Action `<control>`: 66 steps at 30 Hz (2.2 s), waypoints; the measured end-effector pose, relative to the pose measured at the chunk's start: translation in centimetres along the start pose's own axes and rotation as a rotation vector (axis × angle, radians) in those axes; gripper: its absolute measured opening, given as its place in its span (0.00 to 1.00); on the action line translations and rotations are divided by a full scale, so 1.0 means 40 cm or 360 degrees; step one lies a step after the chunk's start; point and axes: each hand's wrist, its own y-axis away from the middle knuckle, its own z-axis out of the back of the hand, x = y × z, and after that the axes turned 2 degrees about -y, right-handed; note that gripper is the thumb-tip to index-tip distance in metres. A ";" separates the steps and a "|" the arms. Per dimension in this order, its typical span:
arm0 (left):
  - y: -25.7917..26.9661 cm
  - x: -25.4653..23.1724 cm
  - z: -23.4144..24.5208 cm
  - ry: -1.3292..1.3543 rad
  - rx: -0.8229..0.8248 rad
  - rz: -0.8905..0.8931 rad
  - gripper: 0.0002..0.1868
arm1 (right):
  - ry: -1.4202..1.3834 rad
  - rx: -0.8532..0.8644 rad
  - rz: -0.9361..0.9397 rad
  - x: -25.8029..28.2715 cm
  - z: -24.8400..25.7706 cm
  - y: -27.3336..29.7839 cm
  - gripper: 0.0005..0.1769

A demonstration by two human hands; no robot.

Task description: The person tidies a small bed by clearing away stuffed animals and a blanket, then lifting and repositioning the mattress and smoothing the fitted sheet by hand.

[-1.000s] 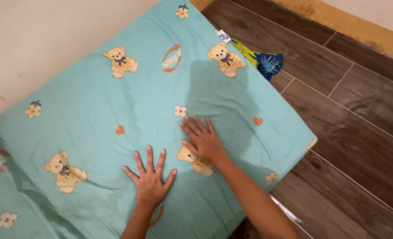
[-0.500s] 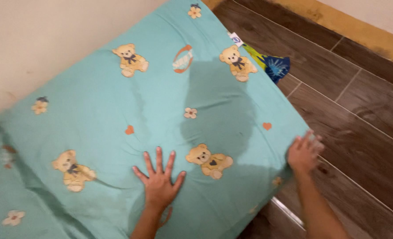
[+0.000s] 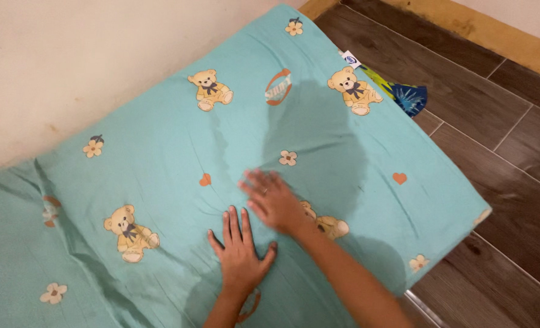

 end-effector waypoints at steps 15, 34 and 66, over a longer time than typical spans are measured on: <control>-0.359 0.073 -0.115 -0.0162 -0.0163 0.0144 0.43 | 0.0679 -0.0191 -0.1682 -0.708 0.365 0.325 0.41; -0.376 0.109 -0.182 -0.0192 -0.0064 0.0225 0.46 | -0.0066 0.0108 -0.0222 -0.334 0.022 -0.389 0.28; -0.348 0.130 -0.238 -0.0203 0.0110 0.0257 0.47 | -0.0109 0.0140 -0.0273 -0.435 0.066 -0.335 0.31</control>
